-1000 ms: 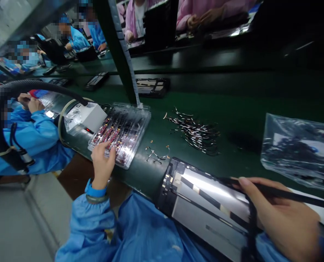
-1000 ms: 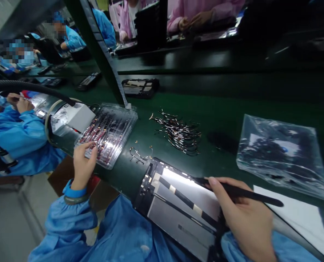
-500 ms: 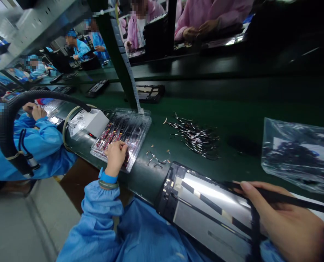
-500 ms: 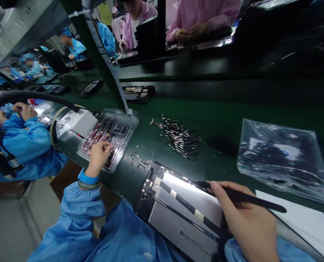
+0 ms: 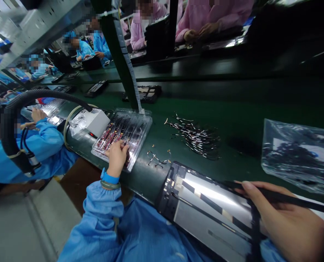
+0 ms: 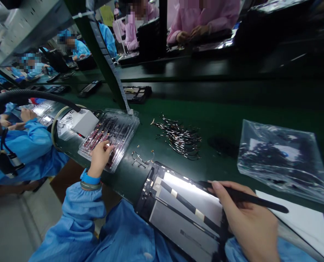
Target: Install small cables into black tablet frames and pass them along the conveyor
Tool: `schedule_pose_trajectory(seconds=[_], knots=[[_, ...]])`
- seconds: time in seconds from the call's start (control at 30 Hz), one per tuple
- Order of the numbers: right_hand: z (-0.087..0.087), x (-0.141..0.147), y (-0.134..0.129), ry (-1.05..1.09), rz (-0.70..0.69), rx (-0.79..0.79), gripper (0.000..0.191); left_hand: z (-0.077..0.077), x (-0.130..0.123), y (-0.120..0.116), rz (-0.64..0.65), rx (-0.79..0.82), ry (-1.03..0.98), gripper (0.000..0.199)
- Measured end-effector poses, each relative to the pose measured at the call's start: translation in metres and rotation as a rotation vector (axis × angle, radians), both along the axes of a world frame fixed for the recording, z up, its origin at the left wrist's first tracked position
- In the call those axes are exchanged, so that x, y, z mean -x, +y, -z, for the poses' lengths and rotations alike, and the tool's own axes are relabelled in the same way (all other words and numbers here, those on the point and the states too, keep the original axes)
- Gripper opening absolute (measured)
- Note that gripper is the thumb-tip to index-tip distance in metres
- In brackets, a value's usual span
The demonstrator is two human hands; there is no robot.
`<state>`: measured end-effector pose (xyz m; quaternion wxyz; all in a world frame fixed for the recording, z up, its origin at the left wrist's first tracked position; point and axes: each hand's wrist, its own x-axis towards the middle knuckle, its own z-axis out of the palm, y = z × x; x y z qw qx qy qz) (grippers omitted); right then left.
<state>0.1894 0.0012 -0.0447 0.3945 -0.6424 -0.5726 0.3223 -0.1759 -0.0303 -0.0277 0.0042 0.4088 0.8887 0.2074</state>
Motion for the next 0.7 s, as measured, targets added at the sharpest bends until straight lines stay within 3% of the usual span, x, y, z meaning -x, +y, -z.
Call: schedule_pose_trajectory(seconds=[0.13,0.3,0.4,0.47,0.57,0.63,0.7], knots=[[-0.010,0.005,-0.001,0.070,0.100,0.238,0.014,0.004,0.003,0.001,0.013,-0.090,-0.017,0.019],[-0.023,0.011,-0.001,0.105,0.124,0.266,0.012,0.003,0.007,0.001,0.061,-0.252,-0.044,0.014],[-0.018,0.011,-0.002,0.135,0.131,0.248,0.014,-0.003,0.011,0.003,0.048,-0.393,-0.045,0.011],[-0.008,0.009,-0.003,0.151,0.123,0.156,0.016,-0.007,0.009,0.003,0.028,-0.502,-0.052,0.012],[0.004,0.005,-0.008,0.238,0.069,-0.177,0.019,-0.012,-0.009,-0.001,0.051,-0.601,-0.145,0.018],[0.004,0.005,-0.012,0.225,-0.022,-0.346,0.015,-0.012,-0.032,-0.006,0.131,-0.588,-0.264,0.024],[-0.003,0.007,-0.016,0.065,-0.139,-0.413,0.013,-0.010,-0.057,-0.009,0.236,-0.550,-0.456,0.027]])
